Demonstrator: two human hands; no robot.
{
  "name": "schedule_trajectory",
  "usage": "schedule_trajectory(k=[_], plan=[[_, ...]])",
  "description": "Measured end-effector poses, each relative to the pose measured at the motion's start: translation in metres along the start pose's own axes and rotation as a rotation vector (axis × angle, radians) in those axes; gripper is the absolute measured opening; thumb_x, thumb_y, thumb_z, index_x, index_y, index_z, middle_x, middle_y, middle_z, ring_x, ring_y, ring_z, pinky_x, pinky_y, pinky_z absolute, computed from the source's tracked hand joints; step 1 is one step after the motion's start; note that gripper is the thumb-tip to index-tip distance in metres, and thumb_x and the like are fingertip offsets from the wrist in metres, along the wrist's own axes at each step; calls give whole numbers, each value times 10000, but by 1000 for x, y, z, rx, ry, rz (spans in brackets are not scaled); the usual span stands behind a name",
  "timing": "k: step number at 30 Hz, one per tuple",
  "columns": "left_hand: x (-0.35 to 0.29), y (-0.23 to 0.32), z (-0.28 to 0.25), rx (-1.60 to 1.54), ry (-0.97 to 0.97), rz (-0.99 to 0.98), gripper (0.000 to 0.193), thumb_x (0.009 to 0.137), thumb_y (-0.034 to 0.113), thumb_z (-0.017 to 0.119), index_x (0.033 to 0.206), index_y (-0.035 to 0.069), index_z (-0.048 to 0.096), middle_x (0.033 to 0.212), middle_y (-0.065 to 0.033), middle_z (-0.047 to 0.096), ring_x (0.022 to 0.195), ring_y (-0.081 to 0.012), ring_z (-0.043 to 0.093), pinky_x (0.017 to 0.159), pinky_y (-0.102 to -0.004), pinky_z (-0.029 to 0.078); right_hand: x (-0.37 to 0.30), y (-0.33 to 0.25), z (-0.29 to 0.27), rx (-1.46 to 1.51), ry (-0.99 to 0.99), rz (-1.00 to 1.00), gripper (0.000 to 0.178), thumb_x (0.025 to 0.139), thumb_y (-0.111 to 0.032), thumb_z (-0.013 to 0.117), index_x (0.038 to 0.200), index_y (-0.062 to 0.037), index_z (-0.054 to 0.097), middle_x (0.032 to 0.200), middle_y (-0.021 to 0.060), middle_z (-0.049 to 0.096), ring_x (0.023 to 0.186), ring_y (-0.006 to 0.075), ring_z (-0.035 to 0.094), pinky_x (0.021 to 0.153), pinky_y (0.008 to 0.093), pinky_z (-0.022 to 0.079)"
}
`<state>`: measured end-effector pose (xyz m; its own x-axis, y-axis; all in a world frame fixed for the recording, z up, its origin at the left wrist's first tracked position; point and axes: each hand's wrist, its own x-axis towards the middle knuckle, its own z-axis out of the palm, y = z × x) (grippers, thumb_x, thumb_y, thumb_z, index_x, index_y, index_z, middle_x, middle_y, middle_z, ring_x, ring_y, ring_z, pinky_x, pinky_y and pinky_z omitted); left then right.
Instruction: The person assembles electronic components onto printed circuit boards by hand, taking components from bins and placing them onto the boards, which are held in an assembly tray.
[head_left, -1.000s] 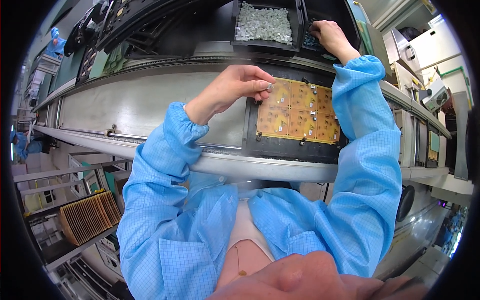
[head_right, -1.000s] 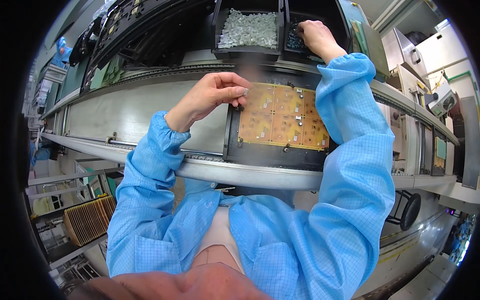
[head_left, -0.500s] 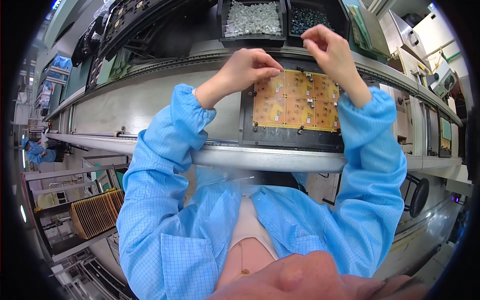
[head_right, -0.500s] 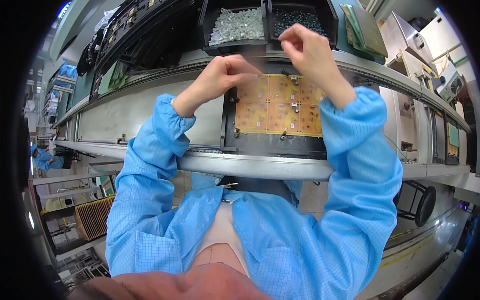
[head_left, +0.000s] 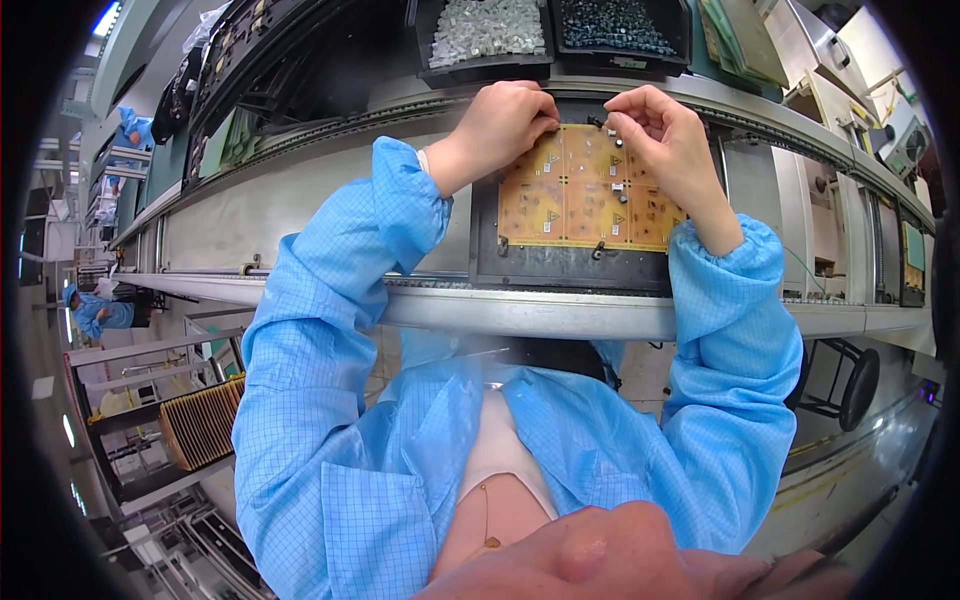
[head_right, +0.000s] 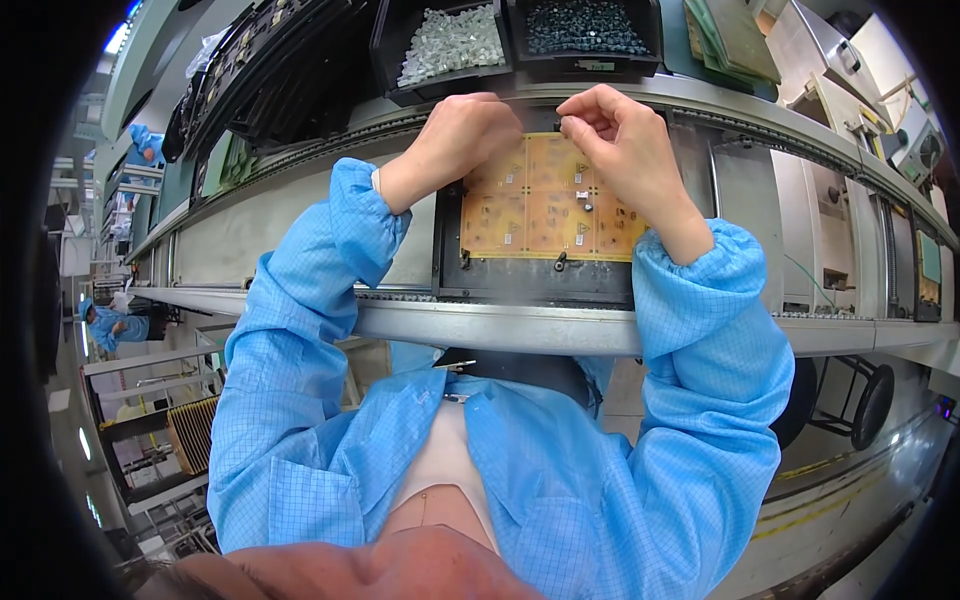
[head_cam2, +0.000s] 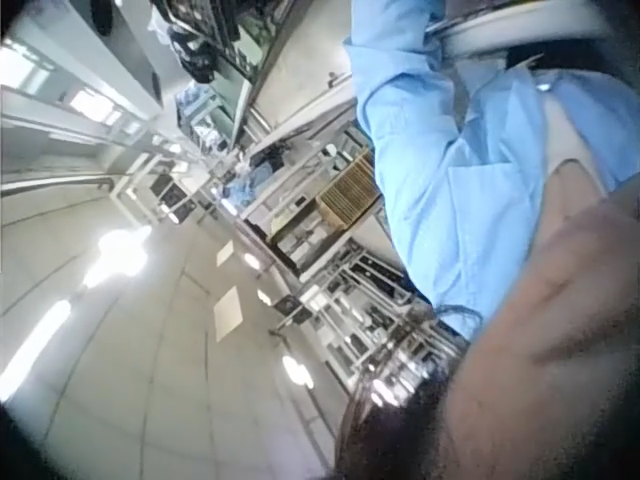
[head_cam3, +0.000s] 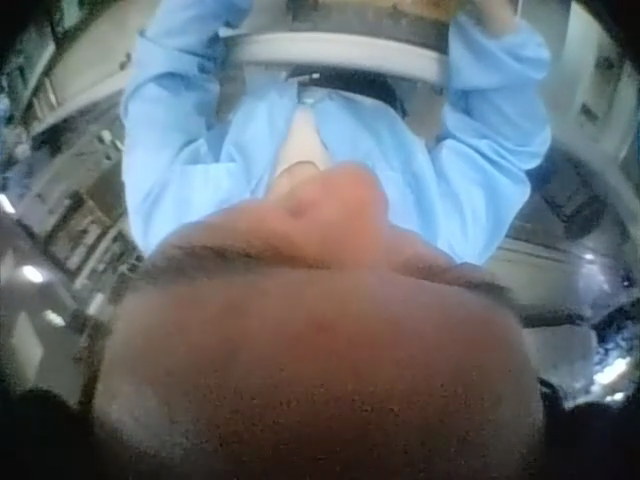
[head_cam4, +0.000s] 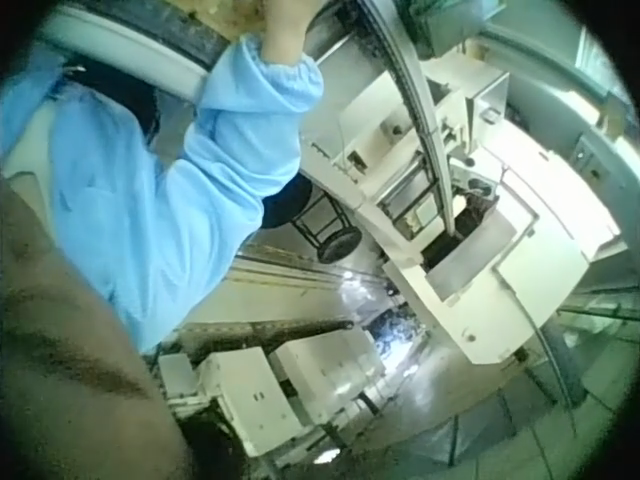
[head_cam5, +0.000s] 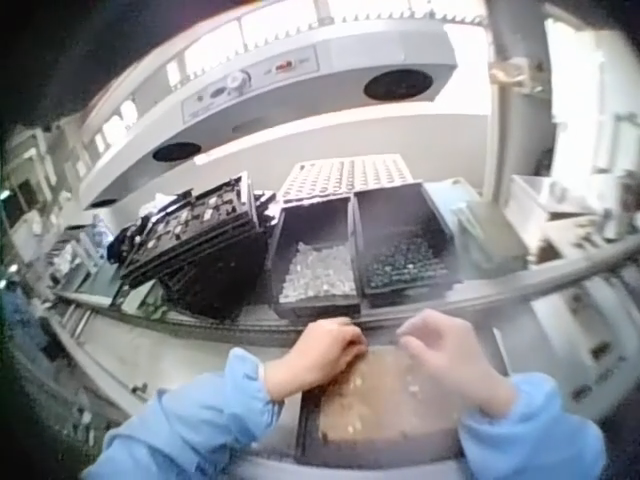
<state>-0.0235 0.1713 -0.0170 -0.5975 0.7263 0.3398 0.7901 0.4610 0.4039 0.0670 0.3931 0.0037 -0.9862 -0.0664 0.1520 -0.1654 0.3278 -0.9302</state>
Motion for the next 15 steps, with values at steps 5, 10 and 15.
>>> schedule_trajectory(k=[5,10,15], plan=[[-2,5,-1,31,-43,-69,123,805,176,703,834,61,737,839,-101,672,786,-303,662,721,-392,534,-2,-2,1,-17,-6,-6,158,948,-71,625,1076,22,632,961,28,667,898,66,624,826,204,507],[-6,7,3,-18,7,-102,163,807,195,680,889,69,743,860,-121,666,789,-325,660,730,-397,537,-3,-1,2,-31,-5,0,153,952,-65,618,1077,22,632,966,30,668,909,72,630,833,207,510],[-7,5,9,-35,47,-128,162,810,210,680,882,84,751,869,-115,671,807,-315,664,735,-396,538,-3,1,2,-44,-11,-10,151,954,-60,613,1079,23,630,969,34,669,914,77,636,838,212,514]])
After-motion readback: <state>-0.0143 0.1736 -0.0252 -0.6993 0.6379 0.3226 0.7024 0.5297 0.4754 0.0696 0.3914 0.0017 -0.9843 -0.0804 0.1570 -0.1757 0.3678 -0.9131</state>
